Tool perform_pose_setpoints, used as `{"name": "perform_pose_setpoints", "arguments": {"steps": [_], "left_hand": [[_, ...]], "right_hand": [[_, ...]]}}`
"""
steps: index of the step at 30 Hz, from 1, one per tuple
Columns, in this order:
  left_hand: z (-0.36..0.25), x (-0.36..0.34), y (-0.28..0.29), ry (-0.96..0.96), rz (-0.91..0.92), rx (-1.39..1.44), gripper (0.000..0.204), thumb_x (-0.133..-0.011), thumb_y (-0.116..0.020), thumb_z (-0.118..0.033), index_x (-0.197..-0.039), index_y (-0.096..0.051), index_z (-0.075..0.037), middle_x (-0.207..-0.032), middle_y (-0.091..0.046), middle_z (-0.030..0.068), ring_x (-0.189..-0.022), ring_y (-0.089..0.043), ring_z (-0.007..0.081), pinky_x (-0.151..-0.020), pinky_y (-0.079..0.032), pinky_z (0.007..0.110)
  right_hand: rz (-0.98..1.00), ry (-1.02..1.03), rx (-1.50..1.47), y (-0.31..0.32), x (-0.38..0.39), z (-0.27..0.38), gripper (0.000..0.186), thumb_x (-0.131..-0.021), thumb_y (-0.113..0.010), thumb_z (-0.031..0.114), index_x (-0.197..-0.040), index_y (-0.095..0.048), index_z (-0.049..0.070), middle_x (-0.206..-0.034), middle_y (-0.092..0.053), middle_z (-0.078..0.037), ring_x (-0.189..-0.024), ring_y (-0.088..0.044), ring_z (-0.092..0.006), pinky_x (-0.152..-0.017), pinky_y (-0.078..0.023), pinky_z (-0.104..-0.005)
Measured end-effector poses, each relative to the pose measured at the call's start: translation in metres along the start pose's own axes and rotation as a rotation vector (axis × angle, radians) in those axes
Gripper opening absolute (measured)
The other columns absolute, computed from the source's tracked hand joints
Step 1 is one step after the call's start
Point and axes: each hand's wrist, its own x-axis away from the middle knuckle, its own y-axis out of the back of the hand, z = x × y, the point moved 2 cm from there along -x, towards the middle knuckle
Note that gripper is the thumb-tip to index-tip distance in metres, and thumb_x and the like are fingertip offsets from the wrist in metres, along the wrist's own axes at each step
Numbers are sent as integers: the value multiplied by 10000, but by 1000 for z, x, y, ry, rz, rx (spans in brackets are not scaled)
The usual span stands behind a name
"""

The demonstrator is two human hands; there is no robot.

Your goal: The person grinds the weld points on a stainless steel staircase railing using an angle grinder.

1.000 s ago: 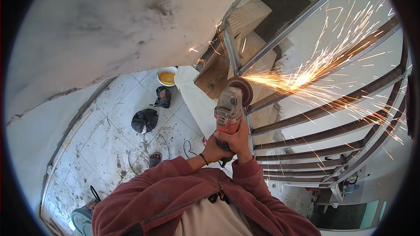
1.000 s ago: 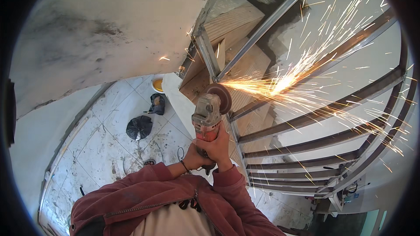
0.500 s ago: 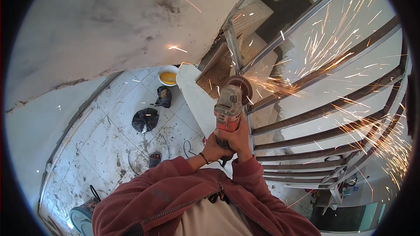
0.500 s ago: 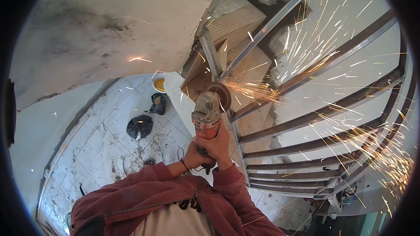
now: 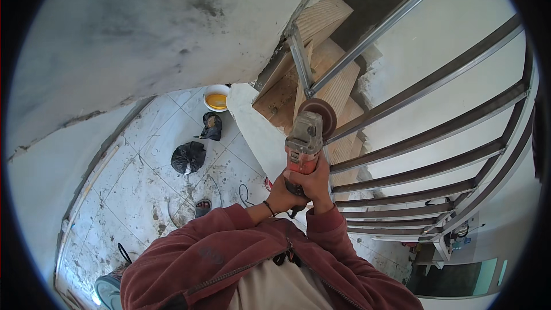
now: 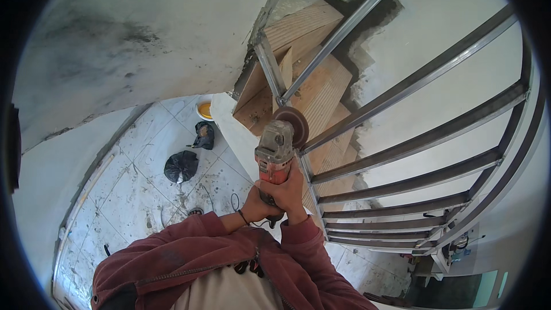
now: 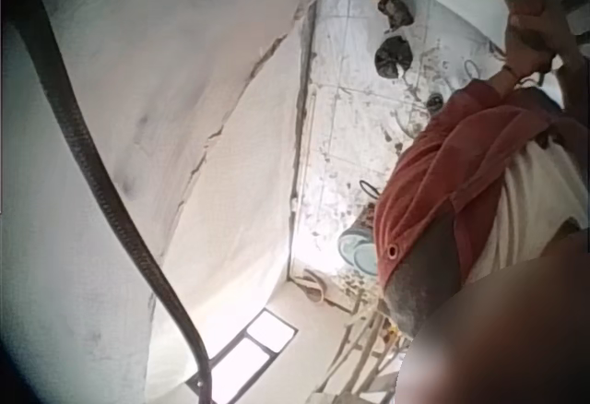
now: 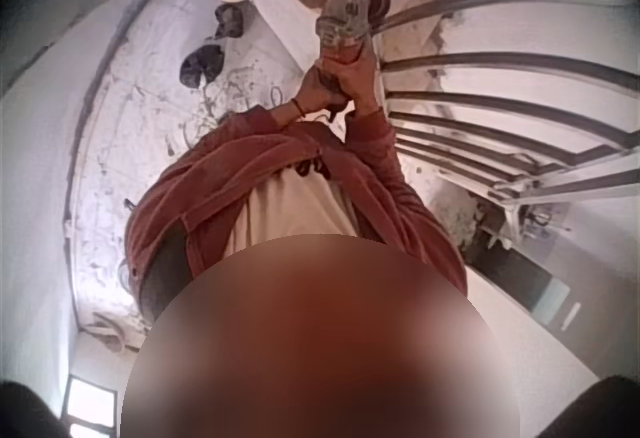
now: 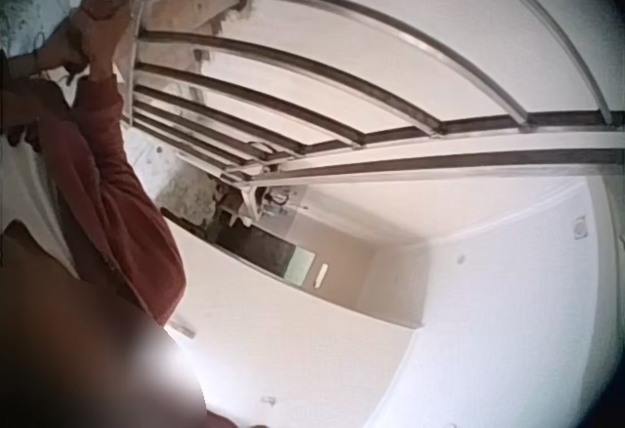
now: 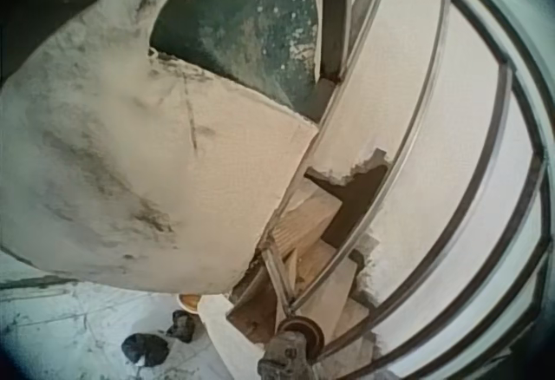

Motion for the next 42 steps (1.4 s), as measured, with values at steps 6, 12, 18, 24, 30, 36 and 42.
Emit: {"name": "perform_pose_setpoints", "arguments": {"steps": [6,12,18,24,30,36,42], "left_hand": [[9,-9,3,-64,-2,-62,630,-532,-838,-80,-1086,-549,-1,-940,-652,76,-850,-645,149,-742,-543,307],[2,-10,1,16,54,-104,826,-529,-844,-155,-1231,-430,-19,-1082,-606,90,-950,-611,181,-828,-504,326],[1,-11,-1,-38,37,-59,744,-530,-843,-123,-1171,-480,-17,-1039,-621,81,-917,-622,163,-794,-523,320],[-3,-10,0,-12,49,-38,742,-534,-842,-114,-1175,-480,-17,-1058,-617,78,-930,-619,158,-795,-523,318],[-3,-9,0,-40,7,-11,665,-531,-838,-69,-1118,-532,1,-1002,-640,87,-886,-639,158,-771,-538,319],[-4,-9,0,35,98,-17,792,-543,-846,-139,-1223,-456,-28,-1103,-605,76,-974,-605,166,-837,-505,318],[-9,-6,-1,7,79,2,688,-543,-840,-107,-1144,-520,-12,-1033,-630,78,-903,-626,155,-781,-524,310]], "right_hand": [[-4,16,11,0,-3,1,730,-548,-808,56,-1192,-470,-10,-1103,-597,-93,-974,-585,-170,-874,-467,-308],[7,13,52,2,-6,5,752,-533,-821,72,-1194,-470,-7,-1095,-589,-89,-965,-576,-166,-864,-468,-306],[-11,31,49,0,-6,8,756,-550,-825,190,-1181,-463,-12,-1050,-620,-125,-938,-606,-208,-842,-478,-322],[2,11,24,1,-7,8,764,-534,-810,56,-1209,-457,-8,-1094,-584,-86,-957,-573,-165,-854,-470,-303],[2,9,35,-1,-6,9,754,-545,-797,42,-1214,-452,-8,-1099,-585,-88,-965,-575,-167,-856,-468,-302],[-8,13,23,-1,-4,10,753,-543,-796,41,-1212,-453,-6,-1100,-587,-88,-957,-577,-167,-855,-468,-303],[-19,5,30,-1,-3,8,744,-544,-815,100,-1192,-465,-1,-1077,-601,-96,-947,-587,-178,-850,-471,-308]]}}
